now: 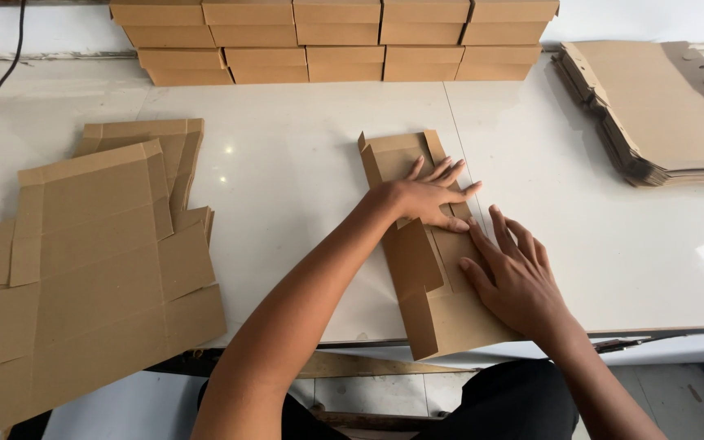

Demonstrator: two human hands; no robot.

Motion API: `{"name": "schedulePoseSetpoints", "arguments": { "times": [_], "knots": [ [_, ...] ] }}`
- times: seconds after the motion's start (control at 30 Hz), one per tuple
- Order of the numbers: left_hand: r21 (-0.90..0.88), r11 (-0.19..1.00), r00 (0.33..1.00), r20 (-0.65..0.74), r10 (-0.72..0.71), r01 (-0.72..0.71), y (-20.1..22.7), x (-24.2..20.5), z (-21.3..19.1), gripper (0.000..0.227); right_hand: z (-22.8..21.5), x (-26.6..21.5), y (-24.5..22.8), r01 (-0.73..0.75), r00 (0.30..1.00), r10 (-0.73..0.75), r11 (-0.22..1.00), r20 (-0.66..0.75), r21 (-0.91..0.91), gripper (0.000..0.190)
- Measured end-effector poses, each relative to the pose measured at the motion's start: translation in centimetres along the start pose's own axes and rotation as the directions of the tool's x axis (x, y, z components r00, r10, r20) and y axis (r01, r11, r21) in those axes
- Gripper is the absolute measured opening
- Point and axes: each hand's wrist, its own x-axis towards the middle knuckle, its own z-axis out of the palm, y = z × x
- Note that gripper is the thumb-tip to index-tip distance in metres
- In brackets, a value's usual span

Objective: The person assembles flat cardboard sheets into small rectangular boxes by folding along pre-scored lines and tucking flaps to form the sides and top. The person repeats this process for multiple sheets, stacking the finished boxes on the table.

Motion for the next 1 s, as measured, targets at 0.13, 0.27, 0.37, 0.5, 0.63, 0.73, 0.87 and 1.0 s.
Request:
{"name": "schedulePoseSetpoints", "arguments": {
  "times": [0.13, 0.27, 0.37, 0.5, 0.63, 0.73, 0.87, 1.0],
  "knots": [
    [0.023, 1.0, 0.999, 0.042, -0.009, 0.008, 0.0, -0.3, -0.5, 0.09, 0.6, -1.9, 1.4, 0.004, 0.999, -0.007, 0.997, -0.044, -0.077, 0.066],
    [-0.031, 0.999, 0.992, 0.124, -0.009, 0.013, 1.4, -1.5, -1.7, 0.094, 1.4, -5.9, 3.7, 0.158, 0.968, -0.165, 0.986, -0.187, -0.05, 0.055],
    [-0.029, 1.0, 0.994, 0.114, -0.004, 0.008, 1.4, -1.6, -1.6, 0.093, 1.6, -8.3, 4.4, 0.139, 0.969, -0.147, 0.989, -0.198, -0.051, 0.056],
    [-0.039, 0.999, 0.991, 0.129, -0.022, 0.027, 1.8, -2.0, -2.0, 0.094, 0.8, -10.1, 3.8, 0.068, 0.987, -0.056, 0.995, -0.152, 0.073, 0.057],
    [-0.037, 0.999, 0.993, 0.114, -0.028, 0.032, 1.9, -2.1, -1.7, 0.093, -0.7, -10.3, 2.4, -0.116, 0.984, 0.148, 0.953, -0.097, 0.279, 0.103],
    [-0.046, 0.999, 0.995, 0.095, -0.013, 0.017, 1.6, -1.9, -1.4, 0.093, -1.5, -9.4, 4.1, -0.125, 0.989, 0.142, 0.954, -0.044, 0.273, 0.116],
    [-0.032, 0.999, 0.996, 0.083, -0.007, 0.01, 1.8, -2.2, -1.7, 0.092, -3.1, -7.1, 6.4, -0.19, 0.976, 0.155, 0.949, 0.156, 0.25, 0.127],
    [-0.034, 0.999, 0.995, 0.103, 0.005, -0.002, 1.5, -2.3, -1.8, 0.093, -4.9, -5.9, 5.8, -0.309, 0.931, 0.227, 0.908, 0.286, 0.283, 0.121]
  ]
}}
